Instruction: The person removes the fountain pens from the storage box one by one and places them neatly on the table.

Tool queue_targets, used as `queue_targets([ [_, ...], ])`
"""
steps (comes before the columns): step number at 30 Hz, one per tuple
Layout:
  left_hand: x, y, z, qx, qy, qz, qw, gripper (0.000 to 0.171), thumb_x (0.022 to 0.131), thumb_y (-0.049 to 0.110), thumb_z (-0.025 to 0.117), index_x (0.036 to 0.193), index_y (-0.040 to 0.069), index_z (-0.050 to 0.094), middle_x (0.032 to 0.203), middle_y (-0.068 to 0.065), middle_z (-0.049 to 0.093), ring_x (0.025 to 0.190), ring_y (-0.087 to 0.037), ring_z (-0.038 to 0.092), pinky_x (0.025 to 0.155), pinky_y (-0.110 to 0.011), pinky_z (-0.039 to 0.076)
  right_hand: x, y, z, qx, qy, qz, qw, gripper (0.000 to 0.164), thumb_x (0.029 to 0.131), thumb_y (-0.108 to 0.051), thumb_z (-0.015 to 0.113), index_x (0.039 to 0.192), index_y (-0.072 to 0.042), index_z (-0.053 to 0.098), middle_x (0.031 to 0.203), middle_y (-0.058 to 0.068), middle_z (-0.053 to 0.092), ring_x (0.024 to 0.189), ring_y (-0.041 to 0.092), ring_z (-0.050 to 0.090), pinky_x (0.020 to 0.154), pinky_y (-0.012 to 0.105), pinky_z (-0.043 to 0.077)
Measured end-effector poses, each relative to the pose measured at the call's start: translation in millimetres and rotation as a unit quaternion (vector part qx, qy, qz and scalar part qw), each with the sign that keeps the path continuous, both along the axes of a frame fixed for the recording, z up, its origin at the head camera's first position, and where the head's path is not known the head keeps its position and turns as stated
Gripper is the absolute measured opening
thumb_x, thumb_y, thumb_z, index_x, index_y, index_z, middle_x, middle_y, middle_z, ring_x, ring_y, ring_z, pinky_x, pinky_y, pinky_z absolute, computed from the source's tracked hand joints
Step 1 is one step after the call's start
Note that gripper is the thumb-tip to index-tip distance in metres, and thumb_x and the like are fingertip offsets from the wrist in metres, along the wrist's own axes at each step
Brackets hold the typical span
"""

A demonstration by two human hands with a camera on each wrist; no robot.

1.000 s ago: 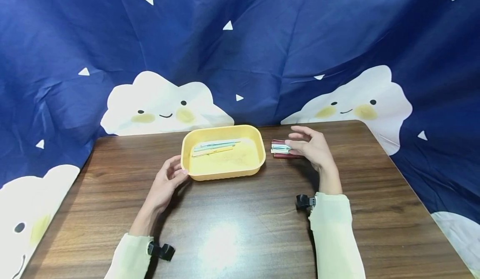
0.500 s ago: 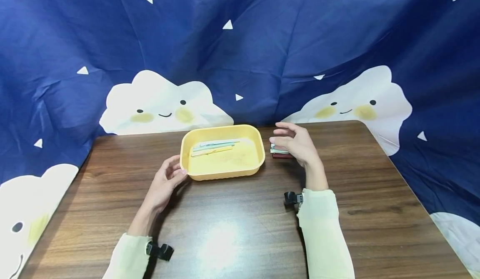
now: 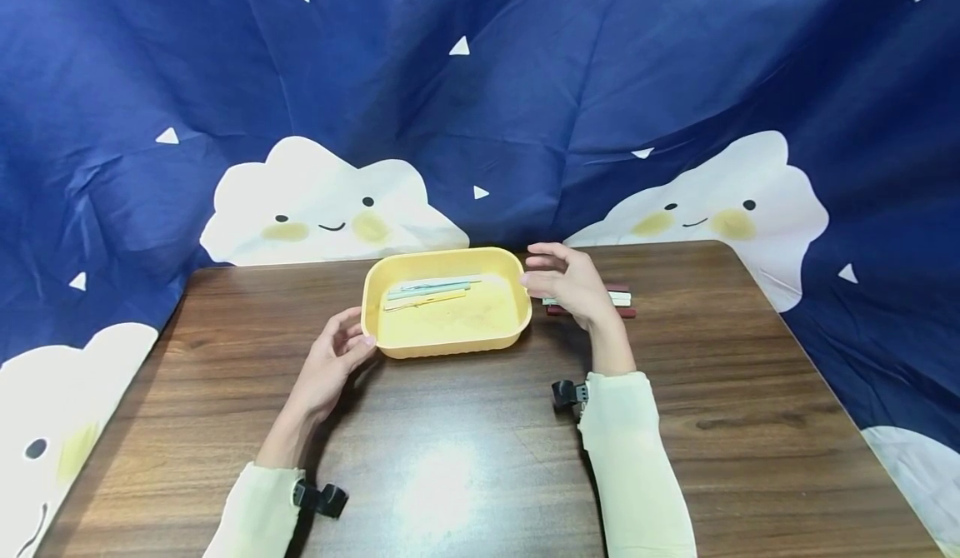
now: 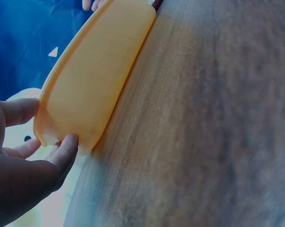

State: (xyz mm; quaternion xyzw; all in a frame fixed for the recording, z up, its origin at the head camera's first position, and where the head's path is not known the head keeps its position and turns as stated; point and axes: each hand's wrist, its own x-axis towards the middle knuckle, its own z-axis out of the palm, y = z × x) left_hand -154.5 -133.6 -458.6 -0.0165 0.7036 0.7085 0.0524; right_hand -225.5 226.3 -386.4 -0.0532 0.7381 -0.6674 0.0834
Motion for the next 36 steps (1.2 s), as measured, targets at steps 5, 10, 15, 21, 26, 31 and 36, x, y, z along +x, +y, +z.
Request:
queue_targets([
  [5, 0.4, 1, 0.1, -0.001, 0.002, 0.001, 1.0, 0.058, 0.098, 0.0, 0.063, 0.15, 0.003, 0.039, 0.135, -0.022, 0.052, 0.116, -0.029, 0.052, 0.088, -0.02, 0.05, 0.3, -4, 0.6, 0.004, -0.005, 0.009, 1.0, 0.058, 0.093, 0.003, 0.067, 0.145, 0.011, 0.041, 0.139, 0.037, 0.046, 0.104, 0.018, 0.07, 0.087, 0.035, 0.058],
  [10, -0.1, 1, -0.9, -0.001, 0.001, 0.003, 1.0, 0.058, 0.098, -0.001, 0.063, 0.15, 0.003, 0.038, 0.135, -0.023, 0.051, 0.116, -0.028, 0.052, 0.088, -0.02, 0.05, -1.9, -10, -2.1, 0.01, 0.001, 0.014, 1.0, 0.057, 0.093, 0.001, 0.069, 0.143, 0.011, 0.044, 0.138, 0.037, 0.047, 0.099, 0.009, 0.068, 0.084, 0.031, 0.058],
  [15, -0.9, 1, -1.3, 0.0, 0.003, 0.004, 1.0, 0.058, 0.097, -0.001, 0.063, 0.15, 0.003, 0.038, 0.135, -0.023, 0.052, 0.115, -0.028, 0.052, 0.088, -0.02, 0.05, -4.3, -17, -5.1, 0.009, 0.012, 0.02, 1.0, 0.056, 0.092, 0.001, 0.068, 0.142, 0.012, 0.045, 0.139, 0.036, 0.047, 0.1, 0.008, 0.065, 0.079, 0.024, 0.057],
  [21, -0.6, 1, -1.7, 0.0, 0.002, 0.004, 1.0, 0.058, 0.097, -0.001, 0.063, 0.15, 0.003, 0.039, 0.135, -0.023, 0.052, 0.114, -0.027, 0.052, 0.088, -0.02, 0.05, -5.0, -26, -8.4, 0.01, 0.013, 0.031, 0.999, 0.058, 0.09, 0.0, 0.07, 0.141, 0.013, 0.045, 0.139, 0.034, 0.047, 0.105, 0.014, 0.064, 0.083, 0.027, 0.056],
  [26, -1.6, 1, -4.2, 0.0, 0.007, 0.005, 1.0, 0.058, 0.097, -0.002, 0.063, 0.15, 0.001, 0.039, 0.135, -0.024, 0.052, 0.114, -0.027, 0.053, 0.088, -0.019, 0.05, -8.0, -33, -12.7, 0.011, -0.001, 0.037, 0.999, 0.059, 0.09, 0.001, 0.071, 0.142, 0.012, 0.046, 0.141, 0.034, 0.046, 0.108, 0.017, 0.063, 0.09, 0.035, 0.057],
  [31, -1.2, 1, -3.2, 0.001, 0.005, 0.005, 1.0, 0.058, 0.097, -0.001, 0.063, 0.15, 0.002, 0.039, 0.135, -0.023, 0.052, 0.114, -0.026, 0.052, 0.088, -0.019, 0.049, -11.1, -40, -14.4, 0.007, -0.012, 0.042, 0.999, 0.059, 0.089, 0.003, 0.071, 0.142, 0.013, 0.046, 0.142, 0.034, 0.046, 0.107, 0.019, 0.064, 0.095, 0.046, 0.054],
  [36, -0.4, 1, -2.6, 0.001, 0.001, 0.003, 1.0, 0.058, 0.098, -0.001, 0.063, 0.15, 0.003, 0.038, 0.135, -0.023, 0.052, 0.114, -0.026, 0.052, 0.088, -0.02, 0.05, -13.8, -45, -17.4, -0.002, -0.028, 0.046, 0.999, 0.06, 0.089, 0.003, 0.072, 0.143, 0.013, 0.046, 0.144, 0.032, 0.045, 0.108, 0.019, 0.064, 0.097, 0.049, 0.051],
])
